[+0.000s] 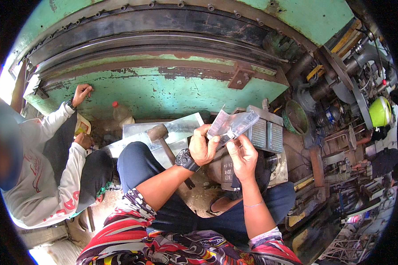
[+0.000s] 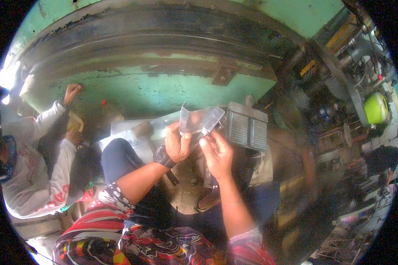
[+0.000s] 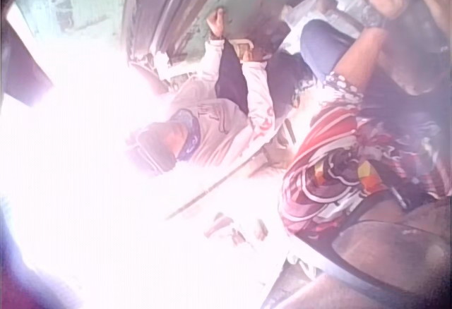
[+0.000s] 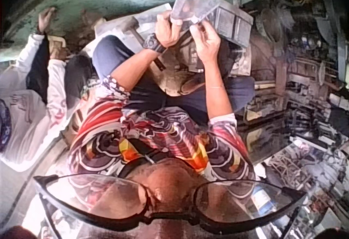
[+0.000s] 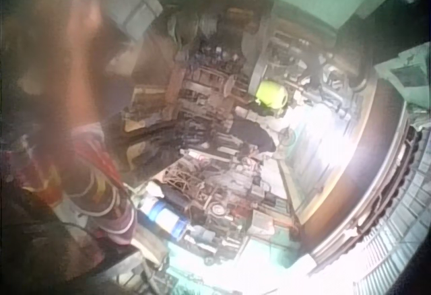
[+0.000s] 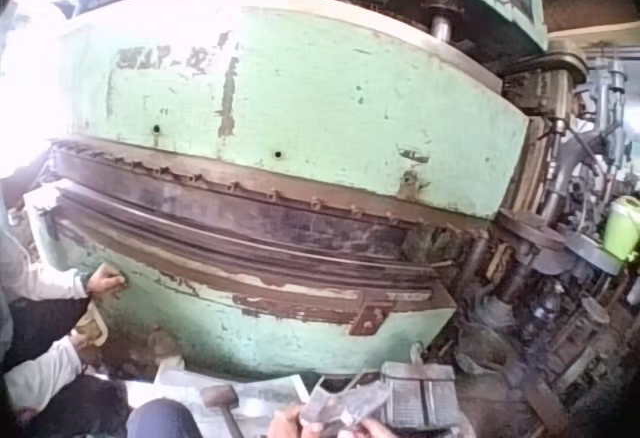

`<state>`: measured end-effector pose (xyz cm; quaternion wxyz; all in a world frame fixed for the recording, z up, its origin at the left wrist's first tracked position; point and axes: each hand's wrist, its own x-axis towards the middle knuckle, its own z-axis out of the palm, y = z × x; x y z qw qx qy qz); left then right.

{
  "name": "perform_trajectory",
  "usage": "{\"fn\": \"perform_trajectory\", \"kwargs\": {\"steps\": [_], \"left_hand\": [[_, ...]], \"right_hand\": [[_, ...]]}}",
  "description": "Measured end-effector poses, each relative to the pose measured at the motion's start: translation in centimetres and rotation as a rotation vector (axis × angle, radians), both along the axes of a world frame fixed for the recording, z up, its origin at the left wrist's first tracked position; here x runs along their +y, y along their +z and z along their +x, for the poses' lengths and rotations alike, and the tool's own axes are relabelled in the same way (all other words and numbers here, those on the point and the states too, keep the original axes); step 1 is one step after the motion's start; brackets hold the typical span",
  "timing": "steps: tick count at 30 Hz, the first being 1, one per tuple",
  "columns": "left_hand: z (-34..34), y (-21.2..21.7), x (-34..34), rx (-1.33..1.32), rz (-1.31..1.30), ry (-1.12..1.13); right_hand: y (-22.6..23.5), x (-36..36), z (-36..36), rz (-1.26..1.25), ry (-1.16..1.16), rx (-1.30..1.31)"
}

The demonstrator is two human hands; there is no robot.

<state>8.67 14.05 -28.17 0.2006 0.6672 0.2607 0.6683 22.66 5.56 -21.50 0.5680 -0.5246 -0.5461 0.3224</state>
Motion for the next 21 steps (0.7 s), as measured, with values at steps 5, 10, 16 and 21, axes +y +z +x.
{"fn": "perform_trajectory", "kwargs": {"steps": [5,10,16,21], "left_hand": [[-0.2,0.1,0.1,0.034,0.038,0.032],[-0.3,0.3,0.1,0.040,0.047,0.048],[-0.5,0.1,0.1,0.052,-0.008,-0.005],[-0.6,-0.1,0.4,0.080,-0.018,-0.040]], "right_hand": [[0.0,0.1,-0.4,0.032,-0.011,0.048],[-0.1,0.1,-0.6,0.042,-0.013,0.062],[-0.2,0.3,-1.0,0.039,-0.022,0.109],[-0.8,0.5,-1.2,0.062,-0.055,0.115]]}}
